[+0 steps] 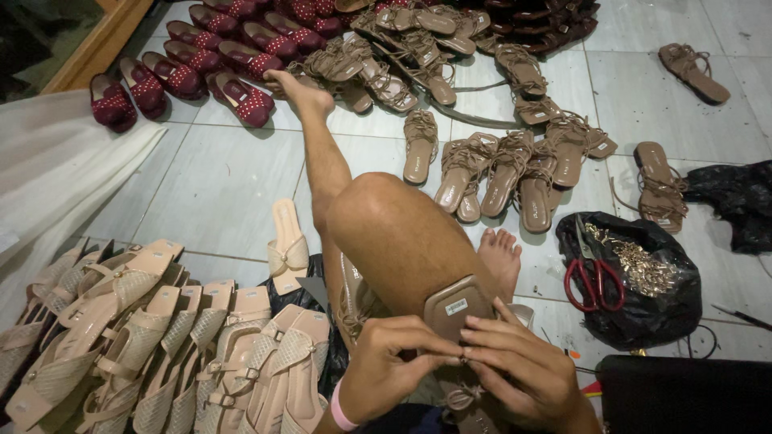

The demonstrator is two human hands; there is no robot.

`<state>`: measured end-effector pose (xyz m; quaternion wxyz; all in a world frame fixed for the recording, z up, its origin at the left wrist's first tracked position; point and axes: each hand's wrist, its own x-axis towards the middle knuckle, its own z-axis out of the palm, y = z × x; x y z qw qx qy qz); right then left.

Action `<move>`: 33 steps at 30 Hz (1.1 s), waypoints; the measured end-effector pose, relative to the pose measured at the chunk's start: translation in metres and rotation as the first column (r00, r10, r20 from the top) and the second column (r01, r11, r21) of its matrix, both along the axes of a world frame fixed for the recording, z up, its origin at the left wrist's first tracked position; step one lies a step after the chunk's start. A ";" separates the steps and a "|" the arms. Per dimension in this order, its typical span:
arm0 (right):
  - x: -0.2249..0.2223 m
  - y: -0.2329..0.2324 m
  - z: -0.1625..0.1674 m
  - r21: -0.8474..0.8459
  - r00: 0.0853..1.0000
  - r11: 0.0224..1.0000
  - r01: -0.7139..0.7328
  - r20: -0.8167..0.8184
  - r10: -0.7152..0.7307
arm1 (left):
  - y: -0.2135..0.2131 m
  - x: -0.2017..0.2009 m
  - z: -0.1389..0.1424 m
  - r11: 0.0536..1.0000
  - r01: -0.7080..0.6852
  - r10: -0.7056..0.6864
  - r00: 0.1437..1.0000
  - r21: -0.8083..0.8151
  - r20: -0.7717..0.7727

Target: The person sits on the floor and repairs a beige strappy sandal by attaching a small metal buckle to the heel strap. They use a pair of scissors to cut a plastic tag and then fasten the buckle by hand.

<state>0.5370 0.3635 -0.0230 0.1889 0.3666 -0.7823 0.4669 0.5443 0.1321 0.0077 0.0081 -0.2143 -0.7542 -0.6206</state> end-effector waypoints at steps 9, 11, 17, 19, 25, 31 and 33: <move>-0.004 0.001 0.001 0.003 0.999 0.999 -0.052 0.006 0.052 | -0.004 -0.006 0.002 0.997 0.071 -0.071 0.988 0.000 0.139; -0.005 0.001 0.004 0.015 0.998 0.998 -0.068 0.002 0.068 | -0.004 -0.007 0.003 0.997 0.073 -0.071 0.986 -0.005 0.148; -0.006 0.002 0.010 0.048 0.995 0.994 -0.096 -0.023 0.097 | -0.004 -0.005 0.005 0.998 0.063 -0.058 0.987 -0.025 0.150; -0.006 0.001 0.010 0.049 0.994 0.994 -0.098 -0.032 0.100 | -0.003 -0.003 0.004 0.998 0.067 -0.066 0.993 -0.006 0.097; -0.003 -0.001 0.009 0.037 0.996 0.997 -0.067 -0.051 0.068 | 0.002 0.006 0.009 0.999 -0.020 0.020 1.000 -0.041 -0.001; -0.001 0.000 0.010 0.058 0.994 0.994 -0.088 -0.064 0.092 | -0.004 -0.002 0.011 0.995 0.086 -0.074 0.973 -0.047 0.216; -0.002 0.000 0.010 0.050 0.993 0.995 -0.083 -0.076 0.086 | -0.006 -0.003 0.010 0.995 0.096 -0.090 0.984 -0.030 0.156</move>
